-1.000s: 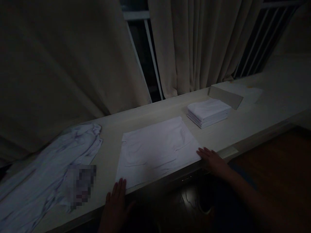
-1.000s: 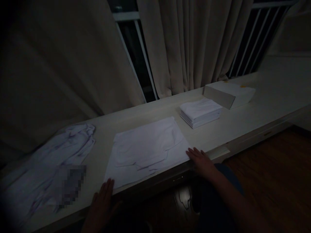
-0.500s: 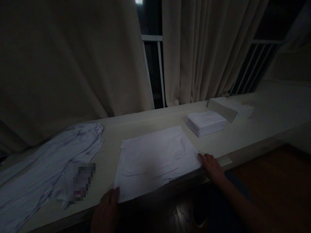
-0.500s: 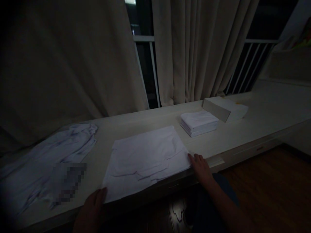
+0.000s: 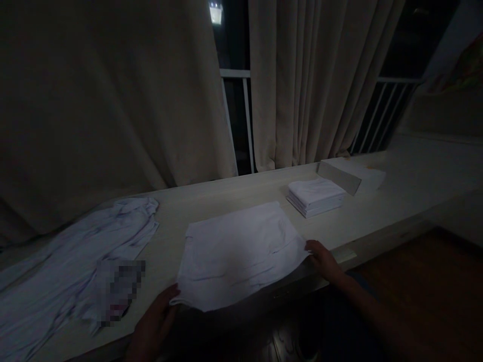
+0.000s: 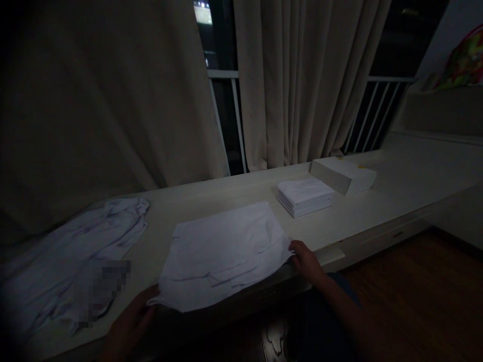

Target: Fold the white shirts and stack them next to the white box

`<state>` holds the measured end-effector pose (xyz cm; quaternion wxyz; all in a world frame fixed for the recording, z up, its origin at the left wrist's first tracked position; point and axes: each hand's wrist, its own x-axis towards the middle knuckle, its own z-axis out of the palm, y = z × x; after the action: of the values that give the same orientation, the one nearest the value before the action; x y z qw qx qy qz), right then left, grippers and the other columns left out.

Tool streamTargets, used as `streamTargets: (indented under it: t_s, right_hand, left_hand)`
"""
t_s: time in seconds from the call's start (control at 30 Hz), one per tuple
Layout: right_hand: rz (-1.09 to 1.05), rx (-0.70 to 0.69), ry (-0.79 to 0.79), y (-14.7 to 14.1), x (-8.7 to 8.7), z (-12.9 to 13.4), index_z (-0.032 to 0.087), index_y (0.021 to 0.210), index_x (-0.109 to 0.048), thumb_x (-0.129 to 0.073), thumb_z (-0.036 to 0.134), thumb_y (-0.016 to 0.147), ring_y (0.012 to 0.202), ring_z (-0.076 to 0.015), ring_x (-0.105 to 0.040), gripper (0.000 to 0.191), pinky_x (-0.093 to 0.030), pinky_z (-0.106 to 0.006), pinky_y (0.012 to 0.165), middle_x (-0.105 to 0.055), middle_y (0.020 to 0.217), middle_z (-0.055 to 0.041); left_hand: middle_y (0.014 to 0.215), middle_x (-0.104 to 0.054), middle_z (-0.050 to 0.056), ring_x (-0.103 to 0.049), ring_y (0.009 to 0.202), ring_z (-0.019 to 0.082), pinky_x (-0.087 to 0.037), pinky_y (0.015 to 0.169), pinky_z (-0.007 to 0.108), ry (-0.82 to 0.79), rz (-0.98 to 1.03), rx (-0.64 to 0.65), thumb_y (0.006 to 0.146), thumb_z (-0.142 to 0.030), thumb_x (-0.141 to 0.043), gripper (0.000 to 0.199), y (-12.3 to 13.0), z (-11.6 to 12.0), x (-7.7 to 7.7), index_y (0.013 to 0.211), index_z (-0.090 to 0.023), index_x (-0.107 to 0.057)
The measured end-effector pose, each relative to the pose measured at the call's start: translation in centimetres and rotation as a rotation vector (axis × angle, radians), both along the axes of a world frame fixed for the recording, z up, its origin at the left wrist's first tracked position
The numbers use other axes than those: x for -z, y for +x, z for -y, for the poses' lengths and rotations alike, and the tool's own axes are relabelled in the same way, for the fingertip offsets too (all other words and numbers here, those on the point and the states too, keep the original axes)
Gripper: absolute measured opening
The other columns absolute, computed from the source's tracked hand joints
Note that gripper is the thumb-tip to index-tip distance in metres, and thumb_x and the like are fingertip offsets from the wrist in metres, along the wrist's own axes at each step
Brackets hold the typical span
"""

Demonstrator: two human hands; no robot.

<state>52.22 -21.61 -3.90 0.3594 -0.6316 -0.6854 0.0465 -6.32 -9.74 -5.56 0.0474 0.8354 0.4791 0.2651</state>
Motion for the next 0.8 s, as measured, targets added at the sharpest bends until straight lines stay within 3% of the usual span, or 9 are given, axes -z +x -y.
streamTargets:
  t_s: [0.07, 0.17, 0.27, 0.43, 0.63, 0.8]
  right_hand:
    - [-0.016, -0.025, 0.0, 0.1, -0.3, -0.5, 0.024, 0.126, -0.052, -0.046, 0.004, 0.066, 0.12, -0.0232, -0.049, 0.064, -0.042, -0.04, 0.1, -0.052, 0.129, -0.0082]
    - [0.028, -0.02, -0.051, 0.4, -0.6, -1.6, 0.028, 0.138, -0.044, -0.046, 0.001, 0.062, 0.125, -0.0224, -0.047, 0.08, -0.04, -0.04, 0.103, -0.051, 0.134, -0.006]
    - [0.014, -0.01, -0.024, 1.0, -0.6, -3.3, 0.029, 0.136, -0.049, -0.05, 0.005, 0.069, 0.122, -0.0225, -0.05, 0.07, -0.041, -0.041, 0.102, -0.055, 0.131, -0.0059]
    - [-0.053, -0.046, 0.029, 2.4, -0.1, -5.6, 0.026, 0.121, -0.064, -0.052, 0.014, 0.077, 0.114, -0.0234, -0.057, 0.047, -0.044, -0.044, 0.099, -0.062, 0.124, -0.0074]
    - [0.063, -0.149, -0.073, 2.9, -0.7, -5.9, 0.029, 0.12, -0.065, -0.062, 0.021, 0.075, 0.12, -0.0277, -0.054, 0.046, -0.04, -0.048, 0.101, -0.052, 0.138, -0.0075]
    - [0.164, -0.205, -0.102, 3.2, -1.0, -5.8, 0.028, 0.109, -0.069, -0.069, 0.036, 0.076, 0.117, -0.0282, -0.055, 0.034, -0.037, -0.048, 0.102, -0.052, 0.138, -0.0081]
  left_hand:
    - [0.136, -0.057, 0.006, -0.06, 0.116, 0.021, -0.054, 0.092, 0.034, -0.031, 0.047, 0.011, 0.081, -0.042, -0.057, 0.048, 0.4, -0.9, -0.4, 0.126, -0.027, -0.052]
    - [0.142, -0.051, 0.005, -0.056, 0.122, 0.024, -0.051, 0.096, 0.037, -0.028, 0.034, 0.141, 0.076, -0.043, -0.064, 0.054, 0.5, -2.4, -0.5, 0.127, -0.031, -0.053]
    - [0.146, -0.045, 0.003, -0.05, 0.128, 0.025, -0.047, 0.101, 0.04, -0.035, 0.002, 0.216, 0.076, -0.041, -0.065, 0.056, 0.4, -3.8, -0.4, 0.13, -0.035, -0.052]
    - [0.139, -0.053, 0.003, -0.056, 0.121, 0.023, -0.05, 0.096, 0.04, -0.016, 0.041, 0.248, 0.08, -0.041, -0.057, 0.04, 1.1, -4.8, -1.0, 0.12, -0.033, -0.062]
    - [0.12, -0.068, -0.001, -0.065, 0.101, 0.022, -0.053, 0.087, 0.038, -0.061, 0.134, 0.14, 0.079, -0.05, -0.049, 0.035, 3.9, -3.5, -2.9, 0.102, -0.033, -0.069]
    - [0.114, -0.07, 0.0, -0.064, 0.102, 0.027, -0.053, 0.086, 0.041, -0.113, 0.165, 0.007, 0.076, -0.051, -0.046, 0.037, 5.7, -2.8, -4.5, 0.097, -0.033, -0.071]
